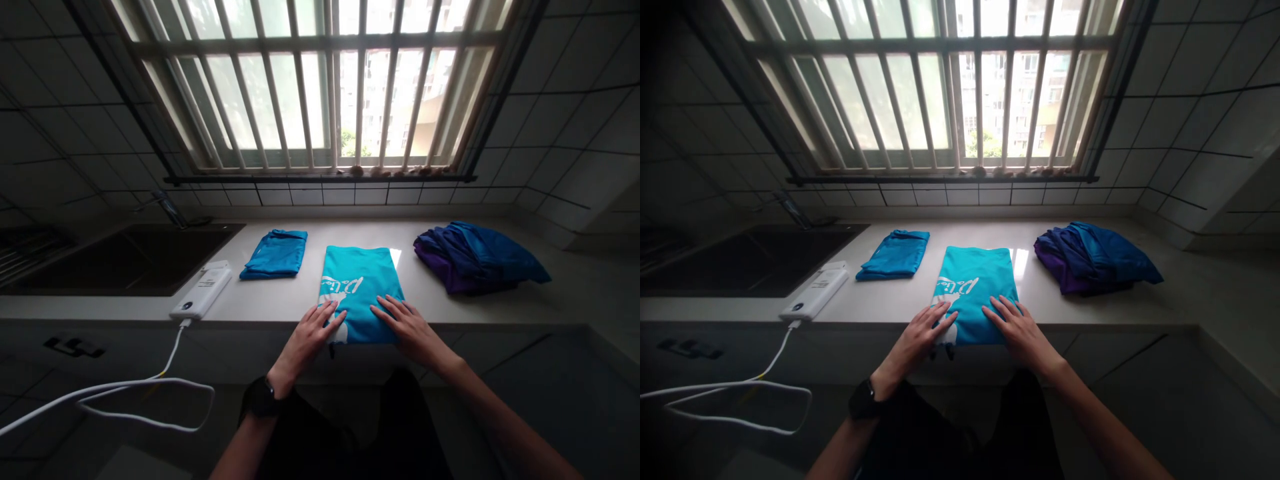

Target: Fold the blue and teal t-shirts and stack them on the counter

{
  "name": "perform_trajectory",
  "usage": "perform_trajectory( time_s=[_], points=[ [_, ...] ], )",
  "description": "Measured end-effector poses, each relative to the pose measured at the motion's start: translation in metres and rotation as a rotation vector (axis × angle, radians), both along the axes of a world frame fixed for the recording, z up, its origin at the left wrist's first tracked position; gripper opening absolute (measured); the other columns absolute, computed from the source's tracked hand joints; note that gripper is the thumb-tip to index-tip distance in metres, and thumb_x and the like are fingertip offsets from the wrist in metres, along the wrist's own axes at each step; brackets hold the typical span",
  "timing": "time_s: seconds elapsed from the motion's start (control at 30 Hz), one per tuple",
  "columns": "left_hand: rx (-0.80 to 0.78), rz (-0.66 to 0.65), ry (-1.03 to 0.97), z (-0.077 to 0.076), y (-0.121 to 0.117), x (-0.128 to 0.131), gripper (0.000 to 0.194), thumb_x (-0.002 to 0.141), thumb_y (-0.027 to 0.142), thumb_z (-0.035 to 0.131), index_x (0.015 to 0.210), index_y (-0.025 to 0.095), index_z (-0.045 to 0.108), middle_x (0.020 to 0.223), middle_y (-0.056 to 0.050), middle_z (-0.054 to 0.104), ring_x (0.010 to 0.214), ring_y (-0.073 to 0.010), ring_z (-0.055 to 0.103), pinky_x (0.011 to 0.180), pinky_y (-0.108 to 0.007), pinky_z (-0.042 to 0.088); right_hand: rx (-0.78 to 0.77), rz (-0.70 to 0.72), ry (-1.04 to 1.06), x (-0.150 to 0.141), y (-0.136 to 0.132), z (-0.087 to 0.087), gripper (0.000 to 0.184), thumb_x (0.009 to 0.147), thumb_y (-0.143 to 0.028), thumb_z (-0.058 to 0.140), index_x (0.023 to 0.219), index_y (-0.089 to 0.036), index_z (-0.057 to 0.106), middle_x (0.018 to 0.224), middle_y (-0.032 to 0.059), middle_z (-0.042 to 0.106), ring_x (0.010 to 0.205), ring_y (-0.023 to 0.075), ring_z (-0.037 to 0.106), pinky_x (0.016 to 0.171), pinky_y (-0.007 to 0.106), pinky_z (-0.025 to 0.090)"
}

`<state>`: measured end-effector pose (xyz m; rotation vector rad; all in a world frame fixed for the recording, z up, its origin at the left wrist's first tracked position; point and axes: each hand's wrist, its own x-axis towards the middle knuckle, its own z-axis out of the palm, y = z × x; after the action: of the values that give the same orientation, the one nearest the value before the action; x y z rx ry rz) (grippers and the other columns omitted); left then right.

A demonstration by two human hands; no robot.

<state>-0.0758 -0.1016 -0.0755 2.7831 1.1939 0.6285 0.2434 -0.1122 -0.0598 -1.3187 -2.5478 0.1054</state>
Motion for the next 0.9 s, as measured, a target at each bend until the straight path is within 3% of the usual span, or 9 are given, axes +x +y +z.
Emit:
perform_trajectory(
  time_s=[0.07,0.17,0.27,0.37,0.5,0.57,0.67,0.8,0.9],
  points=[
    [0.04,0.014,-0.045,0.003,-0.001,-0.005,0.051,0.094,0.005,0.049,0.134,0.03,0.067,0.135,-0.01,0.071,0.13,-0.0251,0.065,0.112,-0.045,0.051,0.031,-0.011,0.045,0.0,-0.009,0.003,0.068,0.081,0.0,0.056,0.143,-0.028,0.064,0.149,0.0092,0.062,0.139,0.0292,0.056,0.113,0.046,0.046],
    [0.042,0.079,-0.214,0.032,0.008,-0.006,0.034,0.094,0.013,0.054,0.118,0.028,0.073,0.107,-0.006,0.078,0.102,-0.0221,0.074,0.094,-0.036,0.059,-0.009,-0.035,0.226,0.003,-0.003,0.03,0.053,0.083,-0.003,0.052,0.125,-0.028,0.073,0.122,0.0047,0.076,0.112,0.0244,0.071,0.097,0.035,0.054],
    [0.053,0.284,-0.441,0.071,0.034,0.007,0.023,0.094,0.029,0.063,0.116,0.024,0.07,0.099,-0.003,0.076,0.089,-0.0198,0.073,0.08,-0.03,0.06,-0.001,-0.192,0.414,0.004,0.024,0.066,0.038,0.091,-0.02,0.058,0.126,-0.024,0.071,0.112,0.0057,0.077,0.101,0.026,0.073,0.09,0.034,0.056],
    [0.067,0.433,-0.51,0.09,0.069,0.03,0.042,0.096,0.028,0.061,0.136,0.018,0.059,0.111,-0.009,0.074,0.101,-0.0226,0.072,0.089,-0.034,0.059,0.142,-0.397,0.434,-0.004,0.056,0.086,0.043,0.093,-0.027,0.057,0.133,-0.015,0.066,0.119,0.0143,0.073,0.11,0.0315,0.069,0.096,0.041,0.055],
    [0.057,0.334,-0.29,0.067,0.092,0.055,0.051,0.095,0.023,0.059,0.145,0.015,0.055,0.146,-0.017,0.062,0.139,-0.0284,0.056,0.117,-0.043,0.045,0.221,-0.338,0.353,-0.025,0.073,0.067,0.048,0.099,-0.027,0.048,0.144,-0.013,0.058,0.142,0.0182,0.063,0.134,0.0322,0.057,0.112,0.045,0.046],
    [-0.015,0.291,-0.142,0.046,0.089,0.061,0.046,0.098,0.028,0.057,0.142,0.017,0.06,0.151,-0.017,0.059,0.142,-0.0304,0.053,0.12,-0.046,0.043,0.113,-0.27,0.269,-0.035,0.073,0.046,0.051,0.102,-0.032,0.046,0.149,-0.013,0.054,0.152,0.0176,0.057,0.142,0.0308,0.052,0.117,0.045,0.042],
    [-0.047,0.332,-0.005,0.024,0.08,0.065,0.044,0.102,0.033,0.05,0.142,0.019,0.062,0.155,-0.016,0.056,0.144,-0.0324,0.052,0.121,-0.05,0.041,-0.041,-0.314,0.115,-0.043,0.071,0.018,0.055,0.105,-0.036,0.044,0.154,-0.012,0.05,0.163,0.0166,0.046,0.151,0.0339,0.042,0.123,0.051,0.034],
    [-0.06,0.354,0.023,0.02,0.075,0.065,0.045,0.104,0.034,0.047,0.142,0.018,0.062,0.157,-0.015,0.054,0.146,-0.0328,0.05,0.122,-0.051,0.04,-0.039,-0.33,0.094,-0.042,0.07,0.007,0.054,0.106,-0.036,0.042,0.155,-0.013,0.05,0.165,0.0149,0.042,0.153,0.032,0.039,0.125,0.049,0.03],
    [-0.098,0.364,-0.095,0.023,0.077,0.062,0.045,0.1,0.033,0.053,0.14,0.016,0.061,0.151,-0.017,0.06,0.141,-0.0311,0.055,0.121,-0.048,0.042,0.024,-0.435,0.153,-0.042,0.064,0.011,0.055,0.104,-0.038,0.047,0.15,-0.01,0.054,0.158,0.0201,0.051,0.144,0.0328,0.049,0.118,0.045,0.039]
  ],
)
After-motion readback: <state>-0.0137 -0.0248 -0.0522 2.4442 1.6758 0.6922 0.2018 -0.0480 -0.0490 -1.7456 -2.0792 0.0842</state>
